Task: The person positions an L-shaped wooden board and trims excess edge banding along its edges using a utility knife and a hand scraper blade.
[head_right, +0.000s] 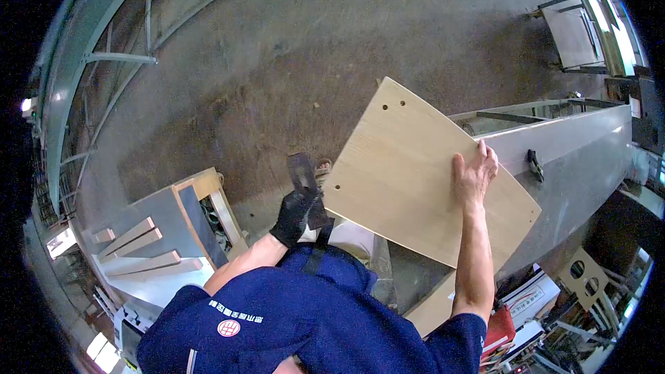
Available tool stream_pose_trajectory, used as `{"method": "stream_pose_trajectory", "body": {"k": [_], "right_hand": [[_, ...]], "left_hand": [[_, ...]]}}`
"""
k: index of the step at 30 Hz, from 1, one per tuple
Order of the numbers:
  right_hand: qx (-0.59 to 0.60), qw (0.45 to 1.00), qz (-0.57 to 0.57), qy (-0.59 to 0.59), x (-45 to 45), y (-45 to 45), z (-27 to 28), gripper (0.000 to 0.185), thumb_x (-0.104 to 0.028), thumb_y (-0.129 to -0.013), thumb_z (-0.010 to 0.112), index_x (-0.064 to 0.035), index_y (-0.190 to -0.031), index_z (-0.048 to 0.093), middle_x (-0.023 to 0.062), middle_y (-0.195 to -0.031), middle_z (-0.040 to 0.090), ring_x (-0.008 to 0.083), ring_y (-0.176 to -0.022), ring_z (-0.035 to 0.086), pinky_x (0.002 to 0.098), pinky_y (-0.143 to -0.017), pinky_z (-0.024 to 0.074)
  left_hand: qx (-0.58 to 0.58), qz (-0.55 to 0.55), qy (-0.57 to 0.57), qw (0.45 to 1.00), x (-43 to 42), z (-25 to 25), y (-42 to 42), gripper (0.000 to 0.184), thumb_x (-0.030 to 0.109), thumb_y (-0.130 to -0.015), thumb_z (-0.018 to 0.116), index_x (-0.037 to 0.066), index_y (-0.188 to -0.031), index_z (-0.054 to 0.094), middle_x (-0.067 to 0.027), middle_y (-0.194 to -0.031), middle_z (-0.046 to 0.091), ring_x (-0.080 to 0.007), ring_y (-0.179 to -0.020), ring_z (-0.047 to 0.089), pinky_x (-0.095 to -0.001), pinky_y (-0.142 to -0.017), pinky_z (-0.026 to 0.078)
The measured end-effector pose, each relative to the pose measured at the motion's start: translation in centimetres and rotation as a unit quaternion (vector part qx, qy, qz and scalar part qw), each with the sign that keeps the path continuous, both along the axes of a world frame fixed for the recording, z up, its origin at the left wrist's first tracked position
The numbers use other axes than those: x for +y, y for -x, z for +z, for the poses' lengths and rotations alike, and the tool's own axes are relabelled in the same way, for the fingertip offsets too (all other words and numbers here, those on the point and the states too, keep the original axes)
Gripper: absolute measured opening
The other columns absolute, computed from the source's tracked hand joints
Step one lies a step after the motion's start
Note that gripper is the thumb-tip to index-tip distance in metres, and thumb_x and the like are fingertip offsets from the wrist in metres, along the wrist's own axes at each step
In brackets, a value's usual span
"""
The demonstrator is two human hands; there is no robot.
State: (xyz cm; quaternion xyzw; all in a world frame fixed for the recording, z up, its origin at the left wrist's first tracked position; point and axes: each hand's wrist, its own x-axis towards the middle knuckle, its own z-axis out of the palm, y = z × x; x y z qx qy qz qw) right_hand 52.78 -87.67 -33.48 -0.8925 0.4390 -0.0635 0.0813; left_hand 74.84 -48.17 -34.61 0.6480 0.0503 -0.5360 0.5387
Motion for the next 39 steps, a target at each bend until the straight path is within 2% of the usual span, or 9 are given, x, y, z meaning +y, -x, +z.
{"method": "stream_pose_trajectory", "body": {"k": [4, 7, 11, 15, 16, 22, 27, 31, 39], "right_hand": [[0.01, 1.0, -0.008, -0.012, 3.0, -4.6, 1.1, 0.072, -0.045, -0.088, 0.063, -0.0049, -0.143, 0.039, 0.0227, -0.138, 0.038, 0.0389, -0.132, 0.031, 0.051, -0.112, 0.0225], [0.002, 1.0, -0.006, 0.022, 3.3, -6.1, 0.9, 0.07, -0.045, -0.09, 0.061, -0.0039, -0.142, 0.04, 0.0229, -0.137, 0.04, 0.0392, -0.132, 0.033, 0.0508, -0.112, 0.0229], [-0.002, 0.997, 0.003, 0.079, 3.1, -6.0, -0.2, 0.064, -0.045, -0.092, 0.058, -0.0037, -0.139, 0.044, 0.0198, -0.135, 0.045, 0.0355, -0.13, 0.037, 0.0484, -0.111, 0.0254], [-0.013, 0.997, -0.003, 0.078, 3.1, -6.0, -0.5, 0.062, -0.045, -0.093, 0.057, -0.0035, -0.137, 0.045, 0.0184, -0.134, 0.047, 0.0344, -0.13, 0.038, 0.0484, -0.111, 0.0261], [-0.001, 0.997, -0.011, 0.072, 3.2, -6.1, -0.2, 0.062, -0.046, -0.093, 0.055, -0.0037, -0.137, 0.045, 0.0182, -0.135, 0.046, 0.0344, -0.131, 0.038, 0.0484, -0.111, 0.0256], [0.02, 0.998, -0.012, 0.054, 2.6, -5.8, -0.2, 0.063, -0.05, -0.093, 0.054, -0.0058, -0.138, 0.045, 0.0174, -0.136, 0.046, 0.0343, -0.131, 0.038, 0.0489, -0.111, 0.0256], [0.0, 0.996, 0.067, 0.065, 1.4, -3.9, 0.4, 0.065, -0.05, -0.092, 0.057, -0.0071, -0.139, 0.044, 0.0172, -0.135, 0.047, 0.0349, -0.131, 0.039, 0.0487, -0.11, 0.0267], [0.003, 0.998, 0.003, 0.069, 2.2, -5.1, -0.5, 0.066, -0.051, -0.093, 0.056, -0.0071, -0.14, 0.044, 0.018, -0.139, 0.044, 0.0353, -0.132, 0.038, 0.0494, -0.111, 0.0251], [0.012, 0.995, 0.041, 0.092, 2.0, -5.5, -2.1, 0.06, -0.05, -0.096, 0.052, -0.0075, -0.138, 0.048, 0.0169, -0.135, 0.051, 0.0338, -0.13, 0.042, 0.0481, -0.11, 0.0271]], "left_hand": [[-0.049, 0.131, 0.05, 0.989, 1.6, 1.0, -1.6, 0.02, 0.017, -0.097, 0.06, 0.002, -0.106, 0.07, -0.0038, -0.096, 0.07, -0.0119, -0.086, 0.064, -0.0287, -0.075, 0.05], [0.033, 0.153, 0.082, 0.984, 1.2, 0.6, -4.6, 0.024, 0.016, -0.097, 0.062, 0.0, -0.113, 0.068, -0.0049, -0.103, 0.07, -0.0117, -0.092, 0.064, -0.0274, -0.081, 0.05], [-0.055, 0.106, 0.08, 0.99, 1.4, 0.6, -5.0, 0.026, 0.015, -0.098, 0.06, 0.0, -0.117, 0.067, -0.0056, -0.106, 0.07, -0.0115, -0.098, 0.064, -0.0261, -0.087, 0.049], [-0.074, 0.112, 0.009, 0.991, 4.2, 0.6, -4.2, 0.02, 0.018, -0.099, 0.059, 0.001, -0.102, 0.07, -0.0061, -0.096, 0.07, -0.0132, -0.085, 0.066, -0.0281, -0.076, 0.052], [-0.122, 0.083, 0.029, 0.989, 5.5, -0.8, -3.6, 0.025, 0.019, -0.097, 0.062, 0.0, -0.114, 0.064, -0.0078, -0.095, 0.068, -0.0167, -0.084, 0.066, -0.0291, -0.074, 0.053], [-0.015, 0.232, 0.072, 0.97, 5.3, 1.6, -2.0, 0.021, 0.02, -0.097, 0.061, 0.001, -0.108, 0.063, -0.0073, -0.088, 0.066, -0.0185, -0.079, 0.065, -0.0328, -0.073, 0.055], [-0.09, 0.235, 0.053, 0.966, 4.0, -0.7, -1.6, 0.02, 0.019, -0.097, 0.062, 0.002, -0.107, 0.063, -0.0059, -0.089, 0.066, -0.0174, -0.08, 0.064, -0.0324, -0.075, 0.054], [-0.16, 0.258, 0.036, 0.952, 1.9, -0.4, -2.1, 0.019, 0.017, -0.097, 0.064, 0.003, -0.108, 0.068, -0.0021, -0.095, 0.068, -0.0089, -0.084, 0.061, -0.0242, -0.074, 0.048], [-0.026, 0.28, 0.079, 0.956, 2.8, -1.0, -1.9, 0.024, 0.014, -0.097, 0.061, -0.003, -0.112, 0.067, -0.0079, -0.102, 0.071, -0.0133, -0.09, 0.067, -0.0275, -0.081, 0.053]]}}
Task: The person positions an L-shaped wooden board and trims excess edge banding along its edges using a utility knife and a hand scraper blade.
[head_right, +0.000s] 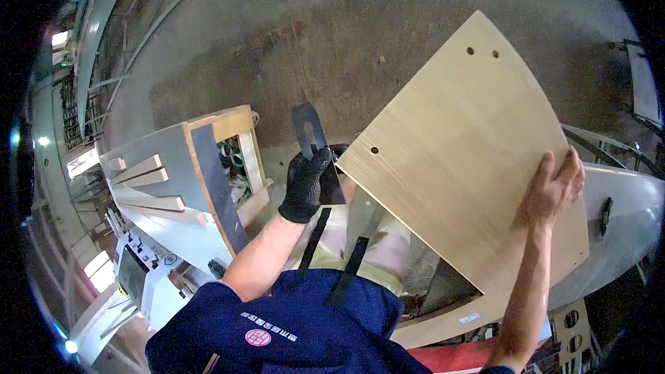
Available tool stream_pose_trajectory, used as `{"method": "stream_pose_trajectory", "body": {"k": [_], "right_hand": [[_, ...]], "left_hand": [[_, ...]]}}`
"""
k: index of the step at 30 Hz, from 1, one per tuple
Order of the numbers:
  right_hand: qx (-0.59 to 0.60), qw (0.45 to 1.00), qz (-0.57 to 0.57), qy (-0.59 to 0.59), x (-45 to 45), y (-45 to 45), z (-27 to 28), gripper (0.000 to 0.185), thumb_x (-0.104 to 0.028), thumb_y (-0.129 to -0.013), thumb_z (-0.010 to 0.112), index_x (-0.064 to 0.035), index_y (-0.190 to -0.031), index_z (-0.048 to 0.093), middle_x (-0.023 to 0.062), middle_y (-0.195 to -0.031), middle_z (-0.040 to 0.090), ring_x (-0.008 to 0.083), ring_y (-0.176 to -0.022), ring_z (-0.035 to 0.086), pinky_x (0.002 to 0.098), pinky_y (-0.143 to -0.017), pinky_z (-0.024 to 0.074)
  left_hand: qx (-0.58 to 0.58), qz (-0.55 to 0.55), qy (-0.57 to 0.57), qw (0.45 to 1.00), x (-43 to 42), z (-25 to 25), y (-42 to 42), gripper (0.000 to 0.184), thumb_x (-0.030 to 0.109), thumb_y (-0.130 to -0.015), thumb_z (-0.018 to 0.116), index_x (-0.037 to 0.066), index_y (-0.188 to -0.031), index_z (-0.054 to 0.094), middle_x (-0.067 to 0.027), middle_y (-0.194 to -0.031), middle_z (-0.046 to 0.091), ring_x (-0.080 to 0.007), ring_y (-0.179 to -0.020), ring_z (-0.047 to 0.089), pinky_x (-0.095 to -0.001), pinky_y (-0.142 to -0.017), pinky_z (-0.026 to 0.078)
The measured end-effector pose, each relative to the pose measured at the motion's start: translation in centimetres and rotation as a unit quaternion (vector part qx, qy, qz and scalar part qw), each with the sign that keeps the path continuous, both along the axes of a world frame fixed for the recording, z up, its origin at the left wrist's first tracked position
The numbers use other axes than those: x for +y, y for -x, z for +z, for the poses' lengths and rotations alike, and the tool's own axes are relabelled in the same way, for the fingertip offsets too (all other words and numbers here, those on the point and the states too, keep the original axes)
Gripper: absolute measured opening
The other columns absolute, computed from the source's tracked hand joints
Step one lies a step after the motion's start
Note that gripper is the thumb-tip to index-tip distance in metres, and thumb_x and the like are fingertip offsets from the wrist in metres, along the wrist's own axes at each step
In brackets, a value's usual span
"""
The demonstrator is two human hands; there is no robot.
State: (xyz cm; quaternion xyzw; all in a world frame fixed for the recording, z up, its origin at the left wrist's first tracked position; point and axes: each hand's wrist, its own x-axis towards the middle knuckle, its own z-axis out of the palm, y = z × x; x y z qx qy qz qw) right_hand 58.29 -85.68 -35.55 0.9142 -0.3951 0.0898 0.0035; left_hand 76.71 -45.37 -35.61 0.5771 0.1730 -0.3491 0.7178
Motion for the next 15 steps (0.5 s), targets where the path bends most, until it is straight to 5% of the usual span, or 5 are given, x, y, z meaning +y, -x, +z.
{"method": "stream_pose_trajectory", "body": {"k": [6, 15], "right_hand": [[-0.03, 0.999, -0.002, -0.021, -0.6, 0.6, -0.8, 0.054, -0.044, -0.099, 0.05, -0.0081, -0.139, 0.049, 0.0158, -0.135, 0.053, 0.0328, -0.128, 0.045, 0.0458, -0.109, 0.0294], [-0.04, 0.998, 0.002, -0.042, -1.2, 1.0, -1.1, 0.054, -0.043, -0.101, 0.046, -0.0047, -0.14, 0.048, 0.0183, -0.134, 0.053, 0.0334, -0.128, 0.045, 0.0438, -0.109, 0.0307]], "left_hand": [[-0.019, -0.024, -0.086, 0.996, 0.5, -0.1, 0.4, 0.02, 0.014, -0.097, 0.061, -0.002, -0.106, 0.069, -0.0063, -0.095, 0.071, -0.0095, -0.085, 0.064, -0.0251, -0.075, 0.05], [-0.038, 0.001, -0.058, 0.998, 0.1, -0.4, 0.4, 0.017, 0.008, -0.095, 0.063, -0.001, -0.106, 0.07, -0.0048, -0.094, 0.07, -0.0097, -0.084, 0.063, -0.0265, -0.077, 0.049]]}}
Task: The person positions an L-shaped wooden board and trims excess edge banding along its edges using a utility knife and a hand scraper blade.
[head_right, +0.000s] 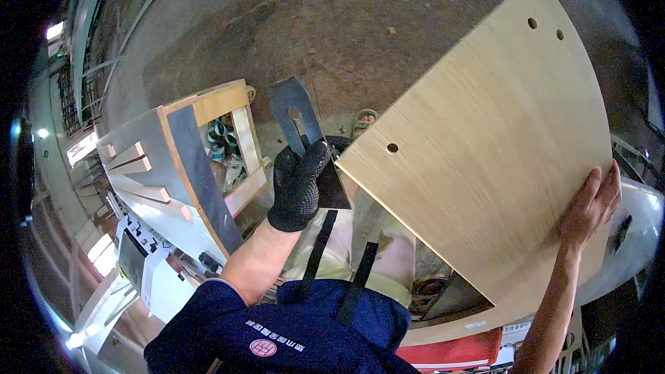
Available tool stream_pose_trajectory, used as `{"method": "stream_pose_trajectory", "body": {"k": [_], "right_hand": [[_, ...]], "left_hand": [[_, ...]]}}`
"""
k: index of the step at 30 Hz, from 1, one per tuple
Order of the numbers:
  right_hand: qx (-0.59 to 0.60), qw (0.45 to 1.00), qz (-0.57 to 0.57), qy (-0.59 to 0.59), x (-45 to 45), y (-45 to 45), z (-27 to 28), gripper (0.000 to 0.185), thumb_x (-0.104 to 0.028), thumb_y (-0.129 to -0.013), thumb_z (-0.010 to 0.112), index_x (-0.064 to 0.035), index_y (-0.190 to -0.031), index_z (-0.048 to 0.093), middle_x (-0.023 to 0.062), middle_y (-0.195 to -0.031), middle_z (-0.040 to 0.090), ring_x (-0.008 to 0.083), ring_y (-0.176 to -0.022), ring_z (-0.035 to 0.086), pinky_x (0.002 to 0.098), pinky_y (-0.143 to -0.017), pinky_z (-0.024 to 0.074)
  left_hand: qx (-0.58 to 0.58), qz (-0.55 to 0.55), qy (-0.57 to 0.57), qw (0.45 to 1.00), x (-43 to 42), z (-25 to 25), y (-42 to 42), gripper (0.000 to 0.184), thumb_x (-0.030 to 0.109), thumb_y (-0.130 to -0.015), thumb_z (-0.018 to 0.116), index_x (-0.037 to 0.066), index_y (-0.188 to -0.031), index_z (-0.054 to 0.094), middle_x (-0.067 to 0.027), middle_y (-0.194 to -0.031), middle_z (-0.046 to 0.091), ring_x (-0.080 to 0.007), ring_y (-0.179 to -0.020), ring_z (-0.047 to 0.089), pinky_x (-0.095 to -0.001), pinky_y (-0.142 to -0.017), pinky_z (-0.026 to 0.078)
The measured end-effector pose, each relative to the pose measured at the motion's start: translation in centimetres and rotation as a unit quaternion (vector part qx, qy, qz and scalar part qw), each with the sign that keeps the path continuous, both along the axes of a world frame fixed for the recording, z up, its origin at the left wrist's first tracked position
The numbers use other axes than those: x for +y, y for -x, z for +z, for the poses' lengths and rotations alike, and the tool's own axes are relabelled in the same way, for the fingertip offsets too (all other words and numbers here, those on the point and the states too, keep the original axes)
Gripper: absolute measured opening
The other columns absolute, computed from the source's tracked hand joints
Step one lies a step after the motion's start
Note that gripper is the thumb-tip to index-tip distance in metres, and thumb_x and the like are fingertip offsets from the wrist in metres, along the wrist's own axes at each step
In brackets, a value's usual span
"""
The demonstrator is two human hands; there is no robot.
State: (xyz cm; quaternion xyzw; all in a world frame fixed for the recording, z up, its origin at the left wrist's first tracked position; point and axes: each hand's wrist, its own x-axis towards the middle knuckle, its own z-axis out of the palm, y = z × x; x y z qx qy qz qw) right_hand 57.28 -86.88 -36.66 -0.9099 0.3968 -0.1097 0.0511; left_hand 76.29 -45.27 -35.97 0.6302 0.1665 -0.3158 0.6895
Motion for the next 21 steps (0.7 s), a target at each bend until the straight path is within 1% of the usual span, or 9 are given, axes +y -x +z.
{"method": "stream_pose_trajectory", "body": {"k": [1, 3, 6, 9, 13, 18, 21], "right_hand": [[-0.006, 1.0, -0.004, -0.01, 0.0, 0.0, -0.1, 0.054, -0.043, -0.101, 0.046, -0.0048, -0.14, 0.048, 0.0185, -0.134, 0.053, 0.0335, -0.128, 0.045, 0.0438, -0.109, 0.031], [0.012, 1.0, 0.004, 0.015, -0.4, 0.3, -0.1, 0.055, -0.043, -0.101, 0.046, -0.0048, -0.14, 0.047, 0.0187, -0.135, 0.052, 0.0336, -0.128, 0.045, 0.0438, -0.109, 0.0311], [0.018, 0.999, 0.012, 0.024, -0.3, 0.1, 0.1, 0.056, -0.044, -0.101, 0.045, -0.0047, -0.141, 0.047, 0.0186, -0.136, 0.052, 0.0335, -0.129, 0.045, 0.0436, -0.109, 0.0306], [0.037, 0.999, 0.008, 0.024, -0.3, 0.4, 0.1, 0.057, -0.045, -0.101, 0.045, -0.0046, -0.141, 0.046, 0.018, -0.138, 0.051, 0.0334, -0.129, 0.045, 0.0436, -0.11, 0.0299], [0.045, 0.998, 0.025, 0.036, -0.7, 0.6, -0.1, 0.06, -0.05, -0.1, 0.045, -0.0055, -0.141, 0.047, 0.0172, -0.137, 0.051, 0.0335, -0.13, 0.043, 0.045, -0.111, 0.0284], [0.04, 0.997, 0.046, 0.042, -0.9, 0.7, -0.2, 0.061, -0.05, -0.1, 0.044, -0.0054, -0.142, 0.045, 0.0167, -0.139, 0.049, 0.0333, -0.131, 0.041, 0.0453, -0.11, 0.028], [0.041, 0.997, 0.049, 0.038, -0.9, 0.8, -0.1, 0.061, -0.05, -0.101, 0.044, -0.0051, -0.142, 0.045, 0.017, -0.14, 0.049, 0.0333, -0.131, 0.041, 0.0452, -0.111, 0.0275]], "left_hand": [[-0.01, -0.006, -0.01, 1.0, 0.1, 0.0, 0.1, 0.016, 0.008, -0.095, 0.063, -0.001, -0.106, 0.07, -0.0044, -0.093, 0.07, -0.0094, -0.083, 0.062, -0.0264, -0.076, 0.049], [-0.031, -0.023, -0.028, 0.999, 0.2, -0.2, 0.3, 0.015, 0.008, -0.094, 0.063, 0.0, -0.105, 0.07, -0.0036, -0.092, 0.07, -0.0088, -0.082, 0.061, -0.0262, -0.076, 0.049], [-0.01, 0.0, -0.036, 0.999, 0.4, -0.8, 0.6, 0.013, 0.009, -0.095, 0.063, 0.001, -0.103, 0.07, -0.0025, -0.091, 0.069, -0.0079, -0.081, 0.061, -0.0258, -0.074, 0.049], [-0.017, -0.001, -0.027, 0.999, 0.4, -1.1, 0.7, 0.013, 0.01, -0.095, 0.063, 0.001, -0.102, 0.069, -0.0018, -0.09, 0.069, -0.0071, -0.081, 0.06, -0.0245, -0.073, 0.048], [-0.04, -0.039, -0.043, 0.998, 0.4, -0.3, 0.2, 0.012, 0.01, -0.095, 0.064, 0.001, -0.101, 0.069, -0.0008, -0.088, 0.068, -0.0063, -0.08, 0.059, -0.0238, -0.071, 0.047], [-0.038, -0.054, -0.054, 0.996, -0.2, 0.4, -0.5, 0.009, 0.008, -0.094, 0.065, 0.001, -0.099, 0.068, 0.0008, -0.082, 0.067, -0.0058, -0.076, 0.059, -0.0241, -0.067, 0.047], [-0.031, -0.091, -0.083, 0.992, -0.1, 0.5, -1.0, 0.009, 0.009, -0.095, 0.064, 0.0, -0.096, 0.067, 0.0007, -0.08, 0.066, -0.0053, -0.074, 0.058, -0.0241, -0.065, 0.046]]}}
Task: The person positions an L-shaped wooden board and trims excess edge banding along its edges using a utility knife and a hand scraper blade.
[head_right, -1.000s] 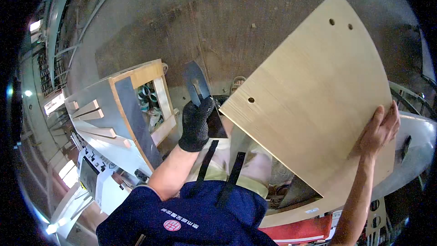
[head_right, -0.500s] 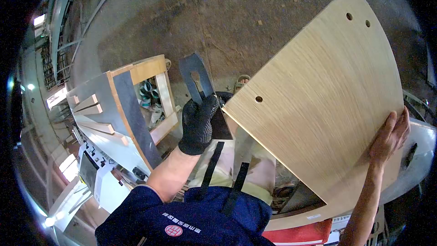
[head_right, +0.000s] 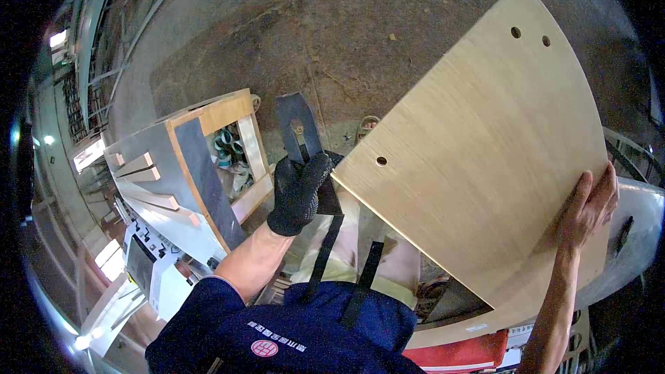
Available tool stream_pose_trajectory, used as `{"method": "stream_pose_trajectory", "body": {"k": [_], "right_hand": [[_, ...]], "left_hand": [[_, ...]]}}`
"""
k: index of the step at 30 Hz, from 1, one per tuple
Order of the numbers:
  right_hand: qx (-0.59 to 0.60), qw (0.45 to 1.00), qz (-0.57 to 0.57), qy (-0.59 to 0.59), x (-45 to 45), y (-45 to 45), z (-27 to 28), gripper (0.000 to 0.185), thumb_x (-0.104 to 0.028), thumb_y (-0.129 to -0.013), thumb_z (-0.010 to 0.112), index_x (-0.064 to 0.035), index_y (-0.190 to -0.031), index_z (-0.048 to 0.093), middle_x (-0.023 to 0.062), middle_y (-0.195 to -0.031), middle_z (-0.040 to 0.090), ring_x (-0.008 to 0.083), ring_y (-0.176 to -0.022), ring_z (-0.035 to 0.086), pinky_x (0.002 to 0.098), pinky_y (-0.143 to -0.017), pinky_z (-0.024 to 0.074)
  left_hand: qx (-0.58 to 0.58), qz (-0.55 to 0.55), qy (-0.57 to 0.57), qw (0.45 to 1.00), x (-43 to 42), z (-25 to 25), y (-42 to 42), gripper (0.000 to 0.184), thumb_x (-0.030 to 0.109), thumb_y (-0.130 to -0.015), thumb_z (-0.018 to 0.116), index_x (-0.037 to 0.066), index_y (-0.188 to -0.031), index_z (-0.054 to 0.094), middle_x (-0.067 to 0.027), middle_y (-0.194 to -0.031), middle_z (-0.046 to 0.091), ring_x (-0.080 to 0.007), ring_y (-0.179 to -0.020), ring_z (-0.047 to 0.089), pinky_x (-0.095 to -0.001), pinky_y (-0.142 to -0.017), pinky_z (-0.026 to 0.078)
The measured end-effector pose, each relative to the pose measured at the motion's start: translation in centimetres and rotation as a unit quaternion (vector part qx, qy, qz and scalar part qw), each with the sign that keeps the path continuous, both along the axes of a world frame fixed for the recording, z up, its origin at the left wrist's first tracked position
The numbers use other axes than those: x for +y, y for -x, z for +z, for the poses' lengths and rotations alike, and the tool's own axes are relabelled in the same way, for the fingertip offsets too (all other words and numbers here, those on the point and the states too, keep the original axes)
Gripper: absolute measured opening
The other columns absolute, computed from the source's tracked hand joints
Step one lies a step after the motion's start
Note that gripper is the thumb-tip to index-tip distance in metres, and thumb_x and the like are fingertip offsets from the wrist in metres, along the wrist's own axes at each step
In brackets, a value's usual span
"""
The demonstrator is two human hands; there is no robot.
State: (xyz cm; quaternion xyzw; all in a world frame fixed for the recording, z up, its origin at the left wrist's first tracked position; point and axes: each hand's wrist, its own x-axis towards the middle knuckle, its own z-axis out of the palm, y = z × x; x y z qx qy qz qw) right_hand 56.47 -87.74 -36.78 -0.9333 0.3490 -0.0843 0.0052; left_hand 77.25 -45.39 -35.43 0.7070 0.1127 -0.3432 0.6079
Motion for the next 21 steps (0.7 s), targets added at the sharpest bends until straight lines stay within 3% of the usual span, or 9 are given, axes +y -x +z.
{"method": "stream_pose_trajectory", "body": {"k": [3, 6, 7, 10, 14, 17, 21], "right_hand": [[0.004, 1.0, 0.008, -0.001, -0.1, -0.1, 0.2, 0.058, -0.045, -0.1, 0.047, -0.0035, -0.141, 0.045, 0.0173, -0.139, 0.049, 0.0333, -0.131, 0.042, 0.0465, -0.11, 0.0276], [0.006, 1.0, -0.008, 0.0, 0.4, -0.1, 0.1, 0.057, -0.043, -0.1, 0.048, -0.0033, -0.14, 0.045, 0.0169, -0.138, 0.05, 0.033, -0.131, 0.041, 0.0466, -0.11, 0.027], [0.006, 1.0, -0.014, 0.002, 0.4, -0.4, 0.1, 0.057, -0.043, -0.1, 0.048, -0.0036, -0.14, 0.045, 0.0167, -0.138, 0.05, 0.0328, -0.131, 0.041, 0.0464, -0.111, 0.0266], [0.006, 1.0, -0.019, -0.016, 0.7, -0.7, 0.6, 0.057, -0.044, -0.099, 0.049, -0.0046, -0.14, 0.046, 0.0159, -0.138, 0.05, 0.0323, -0.132, 0.04, 0.0456, -0.112, 0.0255], [0.001, 1.0, -0.015, -0.01, 1.0, -0.9, 0.9, 0.057, -0.045, -0.1, 0.048, -0.0059, -0.14, 0.045, 0.0137, -0.138, 0.05, 0.0314, -0.132, 0.041, 0.0452, -0.112, 0.0252], [0.004, 1.0, -0.017, -0.014, 1.2, -1.1, 1.1, 0.056, -0.046, -0.1, 0.047, -0.0065, -0.139, 0.045, 0.0137, -0.137, 0.05, 0.0304, -0.131, 0.042, 0.0438, -0.112, 0.0261], [-0.011, 1.0, -0.019, -0.01, 0.9, -0.9, 0.7, 0.056, -0.047, -0.1, 0.047, -0.0064, -0.138, 0.047, 0.014, -0.137, 0.051, 0.0299, -0.131, 0.043, 0.0432, -0.111, 0.0268]], "left_hand": [[-0.017, -0.067, 0.013, 0.998, -1.3, -0.2, -1.2, 0.01, 0.011, -0.095, 0.065, 0.001, -0.095, 0.065, 0.0004, -0.078, 0.064, -0.0051, -0.07, 0.056, -0.0244, -0.063, 0.045], [-0.037, -0.023, -0.002, 0.999, -4.6, 0.3, -1.1, 0.011, 0.013, -0.094, 0.066, 0.002, -0.096, 0.062, -0.0004, -0.081, 0.064, -0.0052, -0.072, 0.055, -0.0246, -0.065, 0.045], [-0.038, -0.027, 0.038, 0.998, -4.7, -0.4, -1.1, 0.014, 0.014, -0.094, 0.066, 0.003, -0.099, 0.06, 0.0, -0.084, 0.063, -0.0052, -0.075, 0.055, -0.0247, -0.067, 0.045], [-0.103, -0.062, 0.002, 0.993, -4.9, 0.2, -1.4, 0.015, 0.015, -0.095, 0.066, 0.003, -0.101, 0.059, 0.0005, -0.085, 0.061, -0.0049, -0.077, 0.055, -0.0247, -0.068, 0.045], [-0.036, 0.076, 0.032, 0.996, 0.4, -0.5, -1.0, 0.012, 0.011, -0.096, 0.062, 0.006, -0.107, 0.06, -0.0026, -0.095, 0.064, -0.0126, -0.084, 0.061, -0.0273, -0.075, 0.05], [0.057, 0.077, 0.028, 0.995, 4.1, -0.2, 1.8, 0.011, 0.012, -0.096, 0.061, 0.006, -0.105, 0.06, -0.0032, -0.093, 0.064, -0.0142, -0.082, 0.061, -0.0278, -0.072, 0.051], [0.051, 0.007, -0.045, 0.998, 1.4, 1.0, 4.6, 0.012, 0.015, -0.096, 0.063, 0.005, -0.103, 0.063, 0.0059, -0.083, 0.058, -0.0033, -0.074, 0.048, -0.0216, -0.064, 0.04]]}}
